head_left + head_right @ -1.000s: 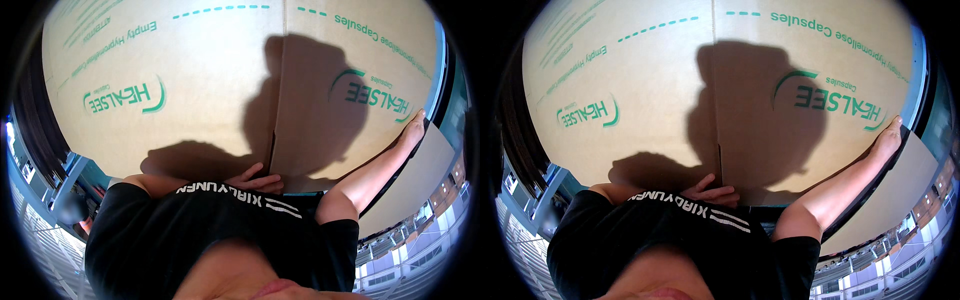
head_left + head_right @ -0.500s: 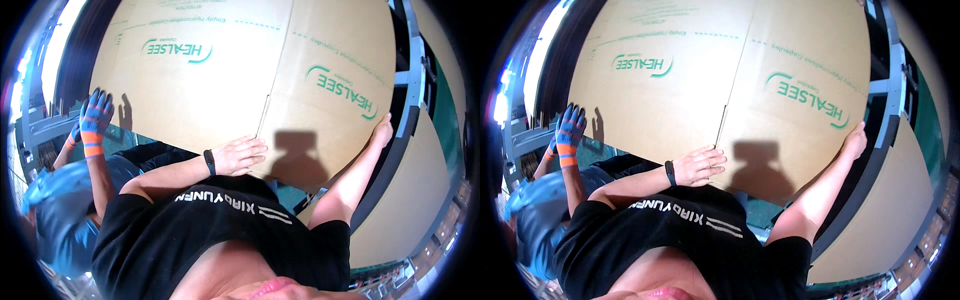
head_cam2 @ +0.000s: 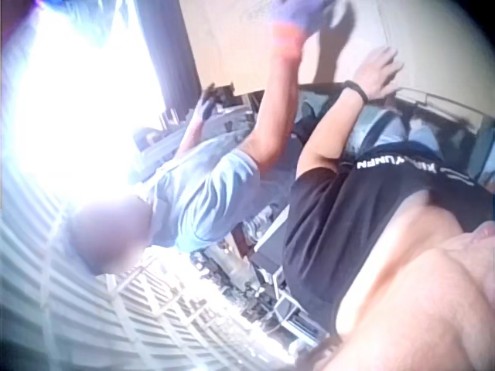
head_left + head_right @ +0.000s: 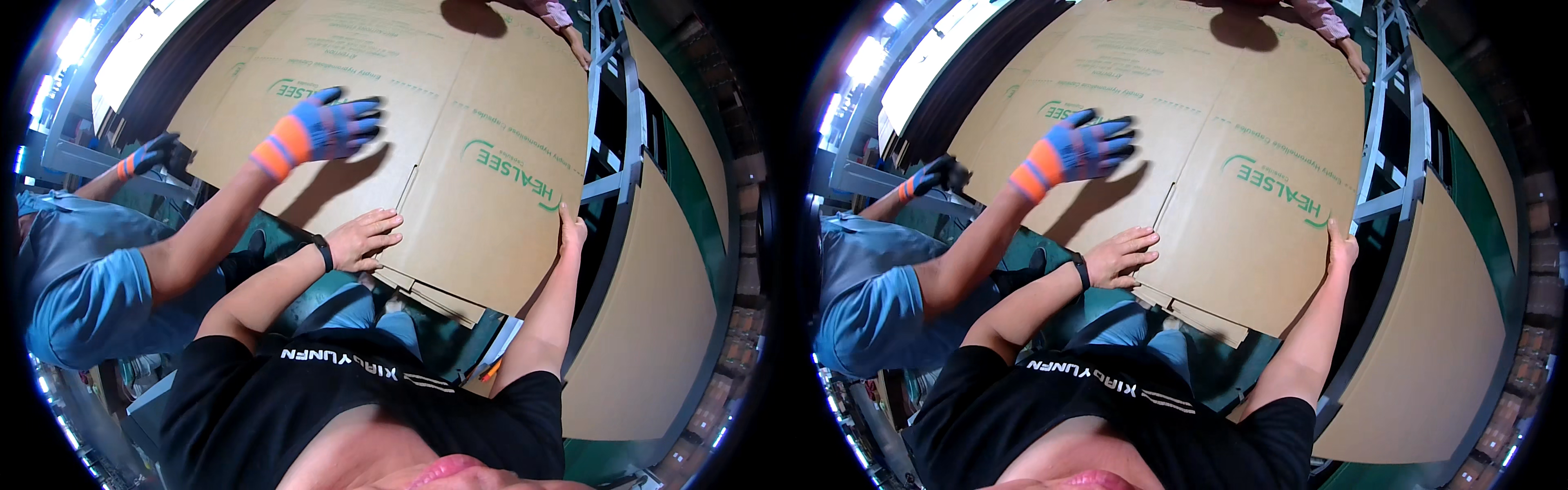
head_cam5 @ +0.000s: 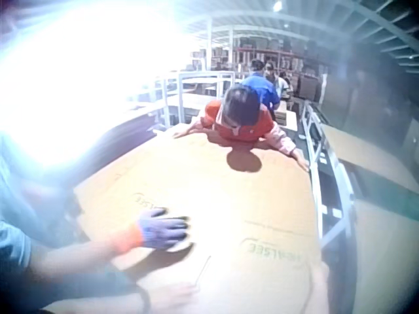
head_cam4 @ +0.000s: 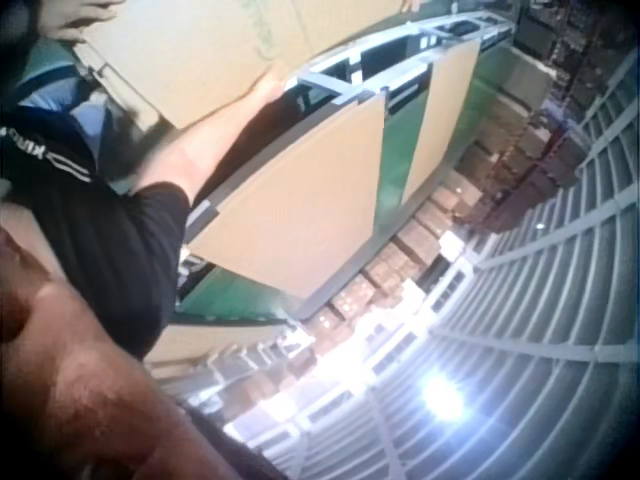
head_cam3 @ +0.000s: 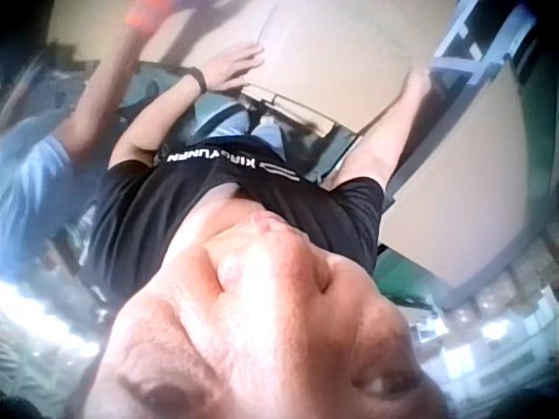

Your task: The person folds flat cardboard sheets along pre-scored lines to form boxes. They repeatedly pick up sheets, fold the side flaps inward, and then fold the top and bottom flaps to close the box.

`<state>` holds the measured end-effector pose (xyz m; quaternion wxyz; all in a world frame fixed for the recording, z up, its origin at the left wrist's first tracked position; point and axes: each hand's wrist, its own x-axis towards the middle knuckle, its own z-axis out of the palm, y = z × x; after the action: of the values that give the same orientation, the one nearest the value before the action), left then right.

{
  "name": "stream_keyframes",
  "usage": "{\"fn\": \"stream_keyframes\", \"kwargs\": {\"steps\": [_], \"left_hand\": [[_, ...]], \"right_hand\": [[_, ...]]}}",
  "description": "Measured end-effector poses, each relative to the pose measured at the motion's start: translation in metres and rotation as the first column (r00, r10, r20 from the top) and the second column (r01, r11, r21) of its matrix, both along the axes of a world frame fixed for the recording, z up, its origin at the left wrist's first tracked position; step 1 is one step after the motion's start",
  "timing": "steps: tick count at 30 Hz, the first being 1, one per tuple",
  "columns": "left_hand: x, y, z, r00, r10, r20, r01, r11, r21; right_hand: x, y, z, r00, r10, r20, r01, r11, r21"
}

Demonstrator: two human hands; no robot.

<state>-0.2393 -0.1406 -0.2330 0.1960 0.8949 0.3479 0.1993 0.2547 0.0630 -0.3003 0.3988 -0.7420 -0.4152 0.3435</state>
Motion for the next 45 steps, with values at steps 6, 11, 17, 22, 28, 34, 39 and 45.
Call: {"fn": "stream_keyframes", "kwargs": {"steps": [6,11,17,22,28,34,39,45], "left_hand": [[0.017,-0.016,-0.007,0.992,0.126,0.026,-0.126,0.992,-0.022],[0.013,-0.027,-0.011,0.984,0.177,-0.018,-0.178,0.98,-0.091],[0.017,-0.005,-0.005,0.976,0.193,-0.099,-0.2,0.978,-0.059],[0.013,0.001,0.004,0.971,0.151,-0.183,-0.169,0.982,-0.087],[0.007,0.007,0.004,0.971,0.155,-0.181,-0.169,0.983,-0.067],[0.012,0.007,0.022,0.969,0.158,-0.189,-0.187,0.972,-0.142],[0.009,0.001,0.015,0.96,0.183,-0.21,-0.219,0.961,-0.166],[0.021,0.002,0.01,0.923,0.293,-0.247,-0.347,0.913,-0.214]], "right_hand": [[0.009,-0.005,0.018,0.981,-0.004,-0.195,-0.004,0.999,-0.041],[0.007,-0.021,0.023,0.989,-0.01,-0.151,0.003,0.999,-0.047],[0.011,-0.018,-0.006,0.977,-0.003,-0.214,0.019,0.997,0.074],[0.011,-0.006,0.006,0.983,-0.035,-0.178,0.041,0.999,0.026],[0.008,-0.007,0.006,0.985,-0.019,-0.171,0.027,0.999,0.04],[0.013,-0.013,-0.01,0.997,-0.032,0.076,0.03,0.999,0.035],[-0.01,-0.037,0.041,0.959,0.033,0.28,-0.027,0.999,-0.026],[0.02,-0.111,0.059,0.941,0.215,0.262,-0.216,0.976,-0.025]]}}
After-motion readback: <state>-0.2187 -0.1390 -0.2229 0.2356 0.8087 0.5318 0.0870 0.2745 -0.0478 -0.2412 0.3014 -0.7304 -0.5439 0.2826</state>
